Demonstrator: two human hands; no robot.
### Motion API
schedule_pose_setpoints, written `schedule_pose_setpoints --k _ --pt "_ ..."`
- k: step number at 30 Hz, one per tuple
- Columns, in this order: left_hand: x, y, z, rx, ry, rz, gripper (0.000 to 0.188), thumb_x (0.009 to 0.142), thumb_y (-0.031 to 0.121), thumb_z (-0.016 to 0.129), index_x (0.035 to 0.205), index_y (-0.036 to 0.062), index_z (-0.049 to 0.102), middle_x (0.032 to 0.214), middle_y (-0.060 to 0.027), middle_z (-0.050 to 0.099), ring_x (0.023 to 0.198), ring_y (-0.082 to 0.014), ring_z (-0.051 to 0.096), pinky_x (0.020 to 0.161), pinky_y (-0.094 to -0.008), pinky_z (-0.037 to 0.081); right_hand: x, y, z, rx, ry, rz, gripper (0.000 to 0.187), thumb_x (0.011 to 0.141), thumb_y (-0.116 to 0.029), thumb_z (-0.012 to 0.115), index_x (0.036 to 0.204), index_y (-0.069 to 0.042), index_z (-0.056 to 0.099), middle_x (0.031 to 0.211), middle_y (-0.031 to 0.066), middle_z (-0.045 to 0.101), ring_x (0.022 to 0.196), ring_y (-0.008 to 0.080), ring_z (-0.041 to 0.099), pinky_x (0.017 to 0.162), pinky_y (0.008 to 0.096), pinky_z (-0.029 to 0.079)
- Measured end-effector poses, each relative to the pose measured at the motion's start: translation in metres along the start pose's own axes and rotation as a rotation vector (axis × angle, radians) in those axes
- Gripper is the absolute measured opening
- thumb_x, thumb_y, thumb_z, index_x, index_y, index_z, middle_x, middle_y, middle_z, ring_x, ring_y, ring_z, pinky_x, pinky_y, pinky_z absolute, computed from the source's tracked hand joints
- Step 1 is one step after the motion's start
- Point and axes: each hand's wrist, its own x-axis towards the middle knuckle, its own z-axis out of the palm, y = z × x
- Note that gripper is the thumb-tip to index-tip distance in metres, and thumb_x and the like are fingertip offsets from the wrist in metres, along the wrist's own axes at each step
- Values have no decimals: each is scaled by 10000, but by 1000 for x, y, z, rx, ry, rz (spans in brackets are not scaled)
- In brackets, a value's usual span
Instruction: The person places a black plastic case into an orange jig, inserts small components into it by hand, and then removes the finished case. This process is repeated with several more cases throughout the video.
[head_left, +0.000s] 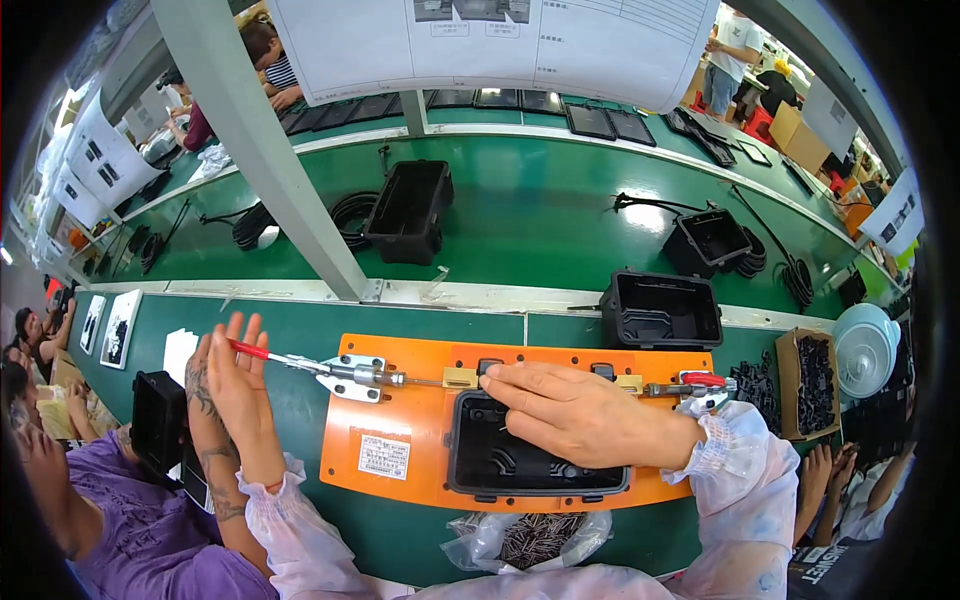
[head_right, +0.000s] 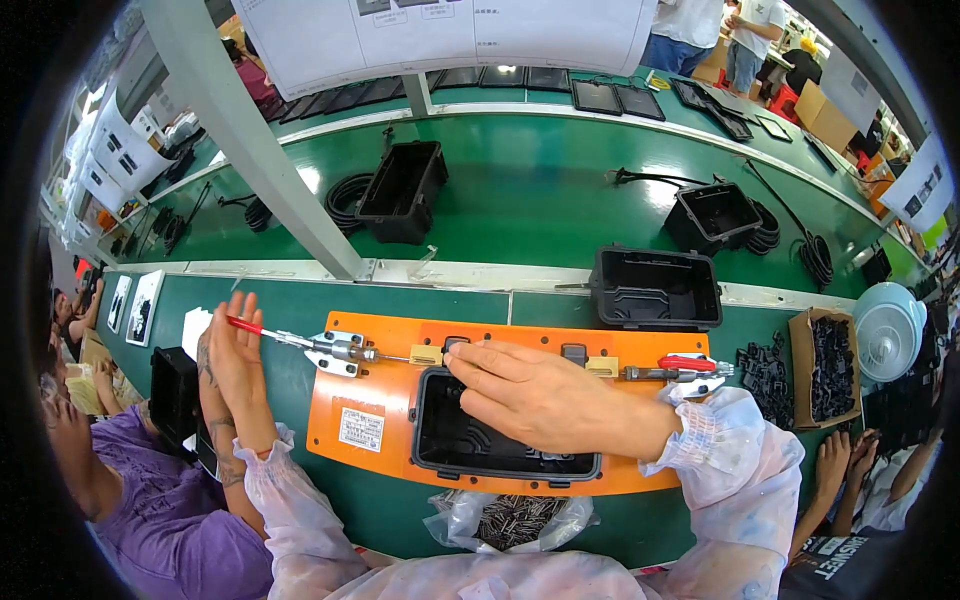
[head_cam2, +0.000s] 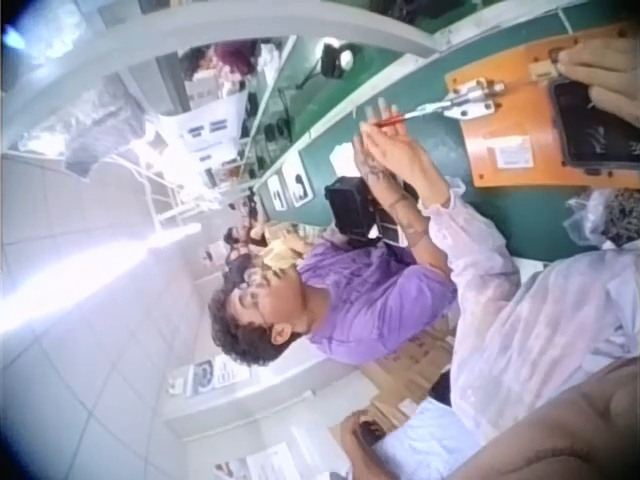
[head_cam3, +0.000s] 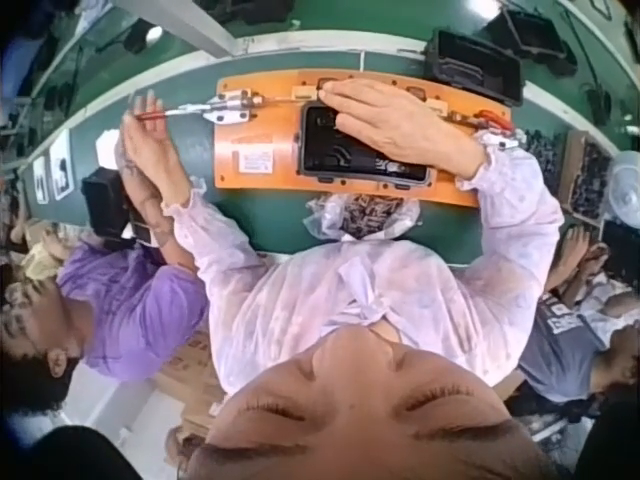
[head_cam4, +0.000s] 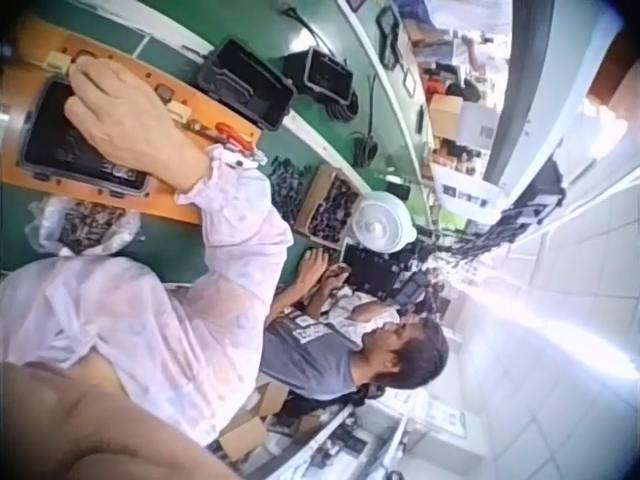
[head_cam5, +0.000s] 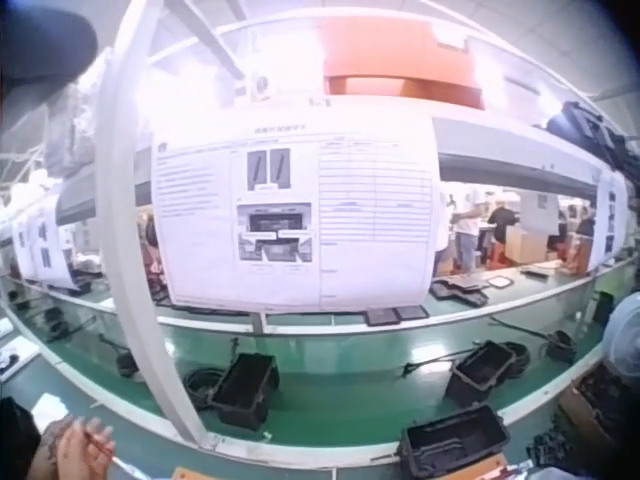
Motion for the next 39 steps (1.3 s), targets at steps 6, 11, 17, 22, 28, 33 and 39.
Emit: schedule_pose_setpoints --k 6,11,17,22,28,33,39 --pt "-39 37 54 252 -121 268 438 1148 294 379 1464 -2 445 1394 -162 581 1234 -234 615 1028 -339 500 -2 -5 4 41 34 30 230 926 -139 593 1040 58 630 1360 268 591 1333 381 539 1132 449 447" --pt "-92 22 93 781 -825 691 279 1032 60 548 1290 17 647 1345 -158 629 1234 -340 622 1073 -443 467 -4 -8 3 82 48 79 237 940 -136 589 1043 72 636 1382 278 584 1341 387 537 1145 458 437" --pt "-111 22 114 1167 -799 1024 508 848 -82 584 1335 40 666 1395 -145 620 1307 -342 594 1100 -540 421 -10 -6 13 42 161 76 248 943 -151 592 1054 64 646 1424 263 573 1395 366 505 1200 497 367" --pt "-101 11 111 1066 -777 1106 522 791 -102 594 1293 6 686 1171 -148 696 989 -347 652 929 -431 532 -35 -10 -29 -123 222 204 192 859 -153 646 999 -22 648 1412 226 589 1370 371 521 1126 511 422" --pt "-101 15 115 1091 -791 1054 523 771 -111 599 1272 8 695 1119 -131 698 958 -342 663 906 -415 540 -85 -2 -48 -62 314 732 119 859 31 627 959 -7 574 1019 194 651 935 412 654 778 448 540" --pt "-95 20 115 1038 -803 1095 516 761 -111 604 1255 3 698 1081 -141 703 983 -353 674 891 -414 547 -92 4 -40 -184 433 626 138 897 -33 641 996 -32 544 872 133 595 623 337 612 518 435 480" --pt "-33 41 80 916 -274 1044 399 1001 -55 465 1360 21 622 1105 -169 716 1066 -340 673 911 -405 538 -153 8 -94 68 1144 1128 300 1138 -260 409 942 -66 526 743 -1 536 564 80 545 475 262 449"
